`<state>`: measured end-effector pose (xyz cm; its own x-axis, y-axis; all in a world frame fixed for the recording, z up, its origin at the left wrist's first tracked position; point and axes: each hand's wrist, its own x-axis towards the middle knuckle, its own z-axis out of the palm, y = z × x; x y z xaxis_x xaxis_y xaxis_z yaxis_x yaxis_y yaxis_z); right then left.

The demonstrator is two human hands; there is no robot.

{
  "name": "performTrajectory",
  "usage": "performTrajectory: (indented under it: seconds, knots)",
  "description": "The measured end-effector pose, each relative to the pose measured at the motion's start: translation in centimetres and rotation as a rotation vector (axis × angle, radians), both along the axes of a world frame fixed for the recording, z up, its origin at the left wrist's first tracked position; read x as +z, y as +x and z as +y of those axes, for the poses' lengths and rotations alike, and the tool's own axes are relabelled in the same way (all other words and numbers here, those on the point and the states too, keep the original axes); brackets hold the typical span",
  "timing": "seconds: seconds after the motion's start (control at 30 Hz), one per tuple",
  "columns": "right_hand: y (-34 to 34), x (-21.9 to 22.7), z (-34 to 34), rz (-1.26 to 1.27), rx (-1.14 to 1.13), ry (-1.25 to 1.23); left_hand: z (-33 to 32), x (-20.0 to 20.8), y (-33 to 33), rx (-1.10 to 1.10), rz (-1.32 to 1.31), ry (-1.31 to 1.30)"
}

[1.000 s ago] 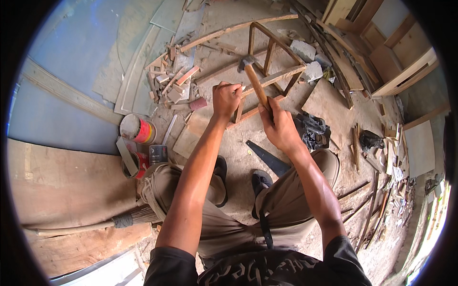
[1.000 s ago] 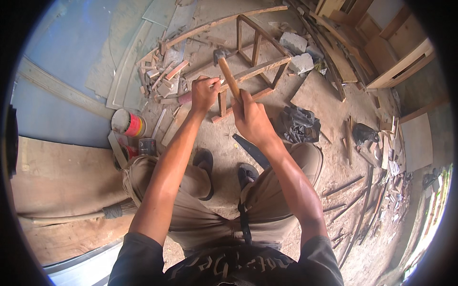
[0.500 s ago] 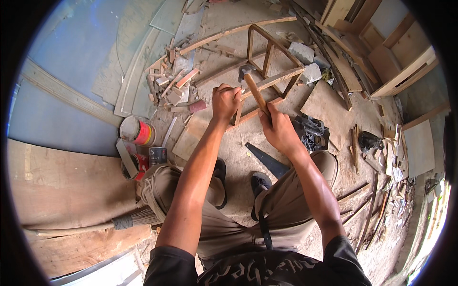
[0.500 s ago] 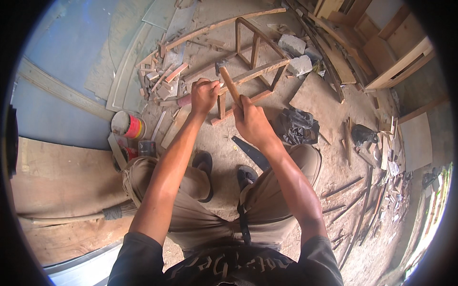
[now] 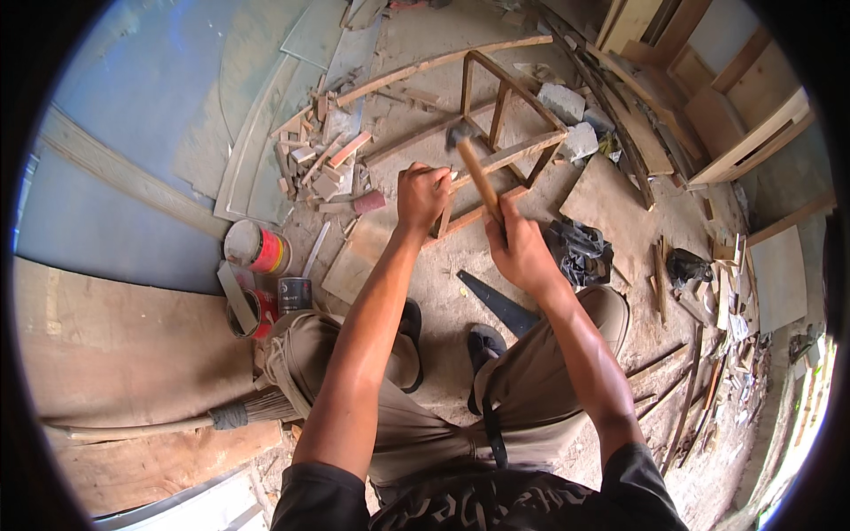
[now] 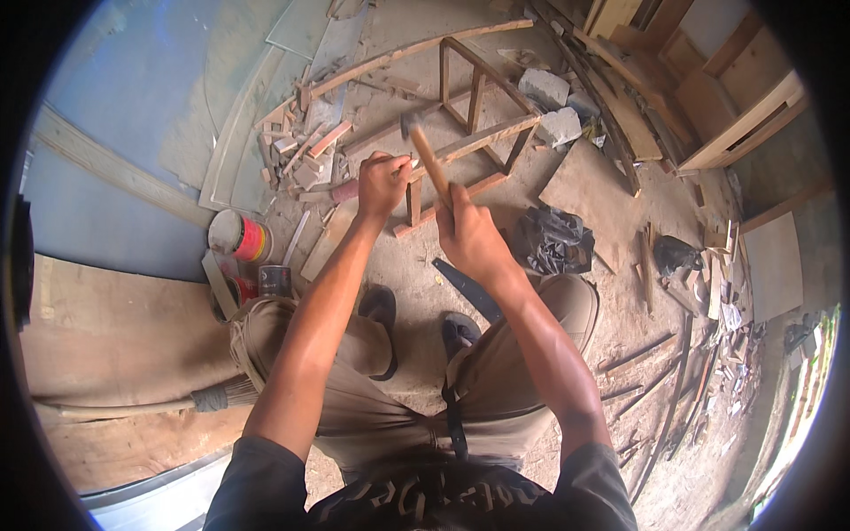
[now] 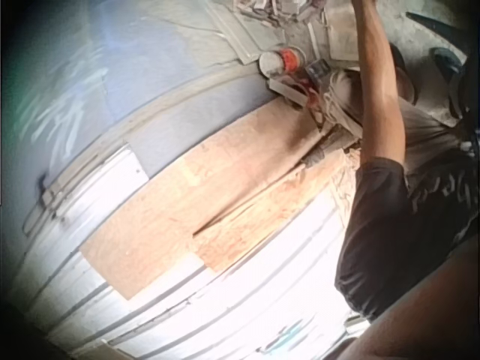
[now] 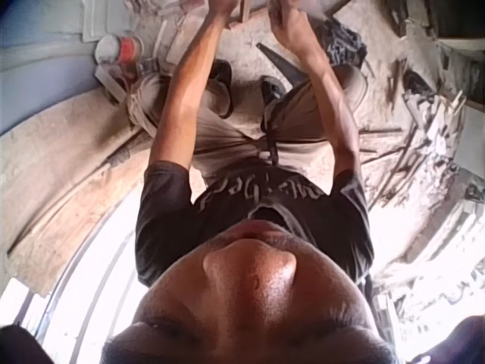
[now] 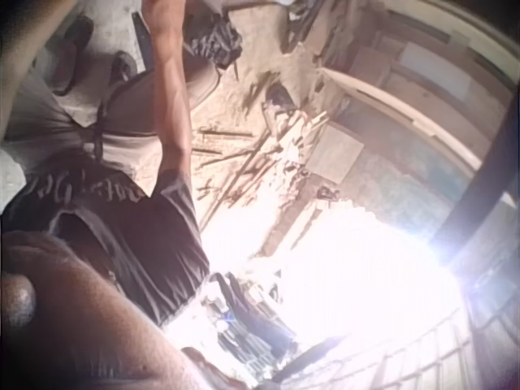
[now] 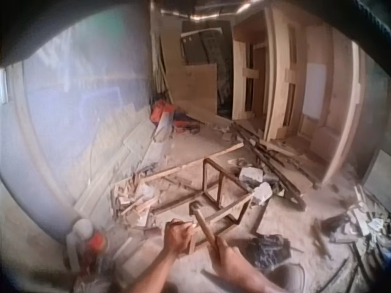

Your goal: The person assembles a wooden frame by hand, using a hammer to drive nails into the joints. They position and align wooden pieces, then hammer nails to secure the structure.

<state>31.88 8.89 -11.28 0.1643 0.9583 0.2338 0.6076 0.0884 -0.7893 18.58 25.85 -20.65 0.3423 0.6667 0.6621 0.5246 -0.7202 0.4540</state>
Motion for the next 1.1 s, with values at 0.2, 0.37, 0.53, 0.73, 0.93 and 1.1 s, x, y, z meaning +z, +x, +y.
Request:
performTrajectory:
  seconds: [0.2,0.37,0.53,0.73,0.93,1.1]
  knots:
    - [-0.4,0.9,-0.1,0.05,-0.033,-0.018,0.2,-0.5,-0.1,0.012,-0.073,-0.069]
    - [0.3,-1.4,0.0,-0.014,0.015,0.04,0.2,-0.5,-0.1,-0.03,-0.088,-0.102]
    - [0.6,-0.5,-0.3,0.136,-0.112,-0.029,-0.3,0.2,-0.5,-0.066,0.087,0.029]
    - [1.3,-1.1,-0.4,0.219,-0.106,-0.257,0.0,0.8,-0.7,0.04,0.472,-0.342]
    - [0.8,-1.9,-0.7,0.19,-0.053,-0.202,0.0,1.6,0.0,0.085,0.488,-0.484]
    - [0.9,-2.8,-0.4,0.131,-0.042,-0.136,-0.5,2.1,0.1,0.088,0.503,-0.509]
